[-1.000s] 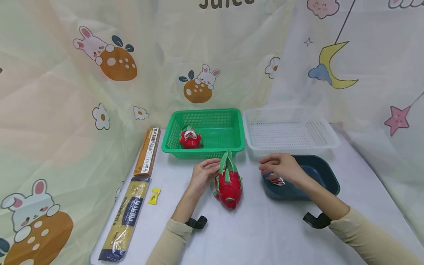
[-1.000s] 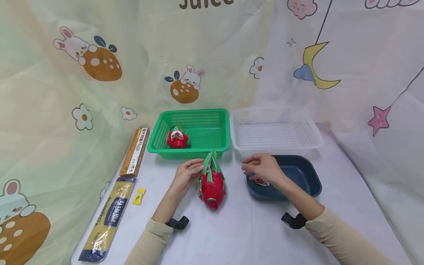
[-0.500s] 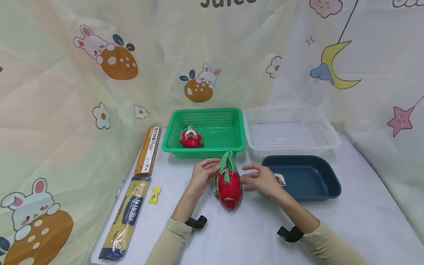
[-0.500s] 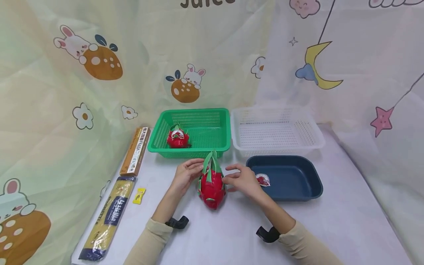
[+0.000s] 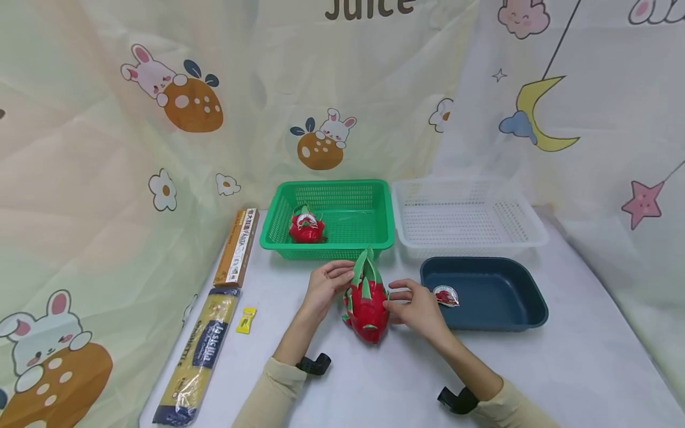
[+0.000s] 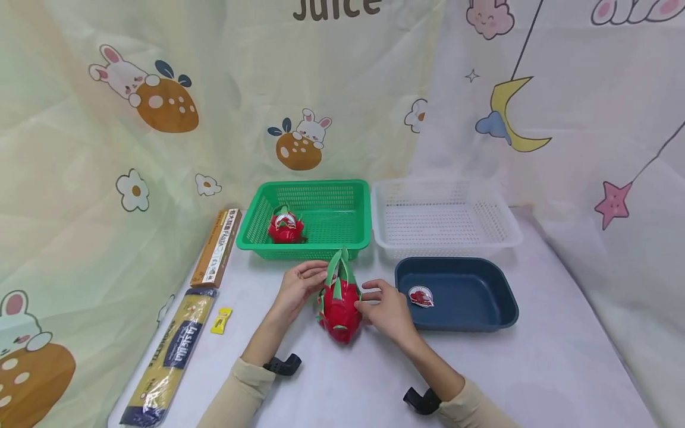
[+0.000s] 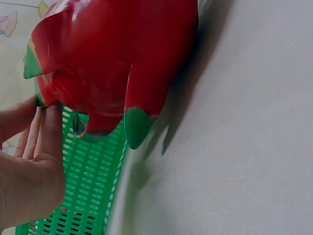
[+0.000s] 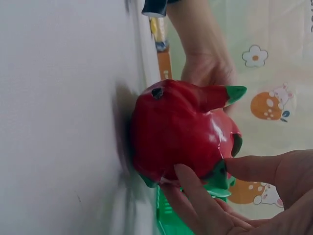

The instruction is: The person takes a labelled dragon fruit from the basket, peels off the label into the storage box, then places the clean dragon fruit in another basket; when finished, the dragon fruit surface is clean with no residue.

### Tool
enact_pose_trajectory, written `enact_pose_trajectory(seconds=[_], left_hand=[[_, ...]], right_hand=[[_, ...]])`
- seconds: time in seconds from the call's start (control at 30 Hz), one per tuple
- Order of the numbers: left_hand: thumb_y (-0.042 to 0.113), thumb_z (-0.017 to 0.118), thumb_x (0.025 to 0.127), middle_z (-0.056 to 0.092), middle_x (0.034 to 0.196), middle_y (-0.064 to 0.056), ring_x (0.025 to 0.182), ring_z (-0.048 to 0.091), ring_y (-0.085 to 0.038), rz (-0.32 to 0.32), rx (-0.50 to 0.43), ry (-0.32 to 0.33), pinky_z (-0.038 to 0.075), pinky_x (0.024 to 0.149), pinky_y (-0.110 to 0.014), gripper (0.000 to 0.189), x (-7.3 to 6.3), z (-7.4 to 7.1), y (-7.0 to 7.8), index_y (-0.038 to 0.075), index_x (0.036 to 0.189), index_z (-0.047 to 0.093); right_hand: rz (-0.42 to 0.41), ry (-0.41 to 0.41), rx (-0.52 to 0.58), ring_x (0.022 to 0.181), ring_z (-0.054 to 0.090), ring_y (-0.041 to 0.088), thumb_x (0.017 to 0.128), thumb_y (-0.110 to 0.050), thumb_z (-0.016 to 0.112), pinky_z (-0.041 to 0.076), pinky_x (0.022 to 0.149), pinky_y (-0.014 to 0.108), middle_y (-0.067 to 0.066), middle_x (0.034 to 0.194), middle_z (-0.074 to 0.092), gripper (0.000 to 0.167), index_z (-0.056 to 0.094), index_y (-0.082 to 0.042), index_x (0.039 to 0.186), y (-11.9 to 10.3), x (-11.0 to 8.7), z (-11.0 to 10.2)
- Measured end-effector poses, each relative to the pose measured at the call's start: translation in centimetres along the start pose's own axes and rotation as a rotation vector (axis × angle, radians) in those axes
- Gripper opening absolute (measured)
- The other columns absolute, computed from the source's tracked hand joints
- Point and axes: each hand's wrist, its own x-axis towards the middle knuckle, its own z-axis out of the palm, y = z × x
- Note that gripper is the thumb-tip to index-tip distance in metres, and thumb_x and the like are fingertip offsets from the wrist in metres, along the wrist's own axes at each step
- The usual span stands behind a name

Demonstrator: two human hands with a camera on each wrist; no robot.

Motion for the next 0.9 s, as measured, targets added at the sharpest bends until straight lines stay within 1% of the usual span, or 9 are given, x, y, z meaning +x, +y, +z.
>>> enact_pose_trajectory(seconds=[0.1, 0.2, 0.27, 0.4, 0.5, 0.63, 0.73, 0.9], left_hand=[[0.007, 0.076, 0.096, 0.078, 0.106, -0.007, 0.092, 0.074, -0.012, -0.004, 0.003, -0.005, 0.061, 0.08, -0.026, 0.04, -0.1, 0.0, 0.0, -0.006, 0.132, 0.065], [0.007, 0.076, 0.096, 0.078, 0.108, -0.008, 0.093, 0.074, -0.012, -0.013, 0.012, -0.008, 0.061, 0.08, -0.026, 0.039, -0.3, 0.0, 0.0, -0.005, 0.132, 0.065], [0.007, 0.076, 0.096, 0.078, 0.109, -0.009, 0.094, 0.074, -0.013, -0.007, 0.027, -0.012, 0.061, 0.081, -0.026, 0.038, -0.3, 0.1, 0.0, -0.004, 0.131, 0.066], [0.008, 0.076, 0.096, 0.077, 0.112, -0.01, 0.097, 0.074, -0.013, 0.016, 0.048, -0.026, 0.061, 0.083, -0.026, 0.036, -0.2, 0.2, 0.0, -0.001, 0.13, 0.068], [0.007, 0.075, 0.096, 0.077, 0.114, -0.01, 0.098, 0.074, -0.013, 0.001, 0.056, -0.051, 0.062, 0.084, -0.027, 0.038, -0.3, 0.3, 0.2, -0.002, 0.132, 0.067], [0.004, 0.073, 0.097, 0.075, 0.12, -0.015, 0.102, 0.075, -0.015, -0.023, 0.056, -0.096, 0.062, 0.088, -0.03, 0.04, -0.7, 0.3, 0.7, -0.003, 0.135, 0.065], [0.004, 0.073, 0.097, 0.073, 0.125, -0.017, 0.106, 0.074, -0.017, -0.023, 0.042, -0.122, 0.061, 0.091, -0.031, 0.041, -0.6, 0.3, 1.2, -0.003, 0.136, 0.064], [0.007, 0.072, 0.098, 0.073, 0.125, -0.017, 0.107, 0.074, -0.02, -0.034, -0.008, -0.156, 0.06, 0.094, -0.035, 0.039, -0.3, 0.3, 1.8, -0.004, 0.135, 0.063]], right_hand=[[-0.017, 0.046, -0.056, 0.091, 0.078, 0.03, 0.087, -0.007, 0.083, 0.066, 0.072, 0.042, 0.02, 0.11, 0.077, 0.043, 0.067, -0.001, 0.127, 0.1, -0.2, 0.1], [-0.025, 0.081, -0.095, 0.086, 0.079, 0.025, 0.086, -0.008, 0.083, 0.065, 0.07, 0.036, 0.017, 0.103, 0.079, 0.039, 0.071, -0.003, 0.123, 0.3, -0.4, 0.3], [-0.028, 0.088, -0.093, 0.081, 0.079, 0.023, 0.086, -0.007, 0.082, 0.065, 0.069, 0.034, 0.014, 0.099, 0.079, 0.037, 0.072, -0.005, 0.122, 0.4, -0.4, 0.4], [-0.056, 0.081, -0.055, 0.077, 0.078, 0.022, 0.086, -0.004, 0.079, 0.065, 0.067, 0.032, 0.013, 0.094, 0.08, 0.038, 0.071, -0.004, 0.123, 0.6, -0.2, 0.4], [-0.048, 0.073, -0.027, 0.076, 0.078, 0.023, 0.086, -0.001, 0.078, 0.065, 0.066, 0.032, 0.013, 0.093, 0.08, 0.039, 0.07, -0.002, 0.125, 0.6, -0.4, 0.2], [-0.021, 0.053, 0.004, 0.075, 0.078, 0.025, 0.086, 0.002, 0.077, 0.065, 0.067, 0.034, 0.014, 0.091, 0.079, 0.042, 0.069, -0.002, 0.127, 0.5, -0.5, -0.3], [-0.03, 0.029, 0.019, 0.076, 0.078, 0.026, 0.087, 0.003, 0.076, 0.065, 0.067, 0.036, 0.015, 0.091, 0.079, 0.044, 0.067, -0.002, 0.129, 0.0, -0.4, -0.9], [-0.035, 0.005, 0.009, 0.078, 0.078, 0.027, 0.088, 0.002, 0.073, 0.066, 0.069, 0.038, 0.015, 0.095, 0.079, 0.045, 0.065, -0.002, 0.132, -1.2, -0.7, -2.2]])
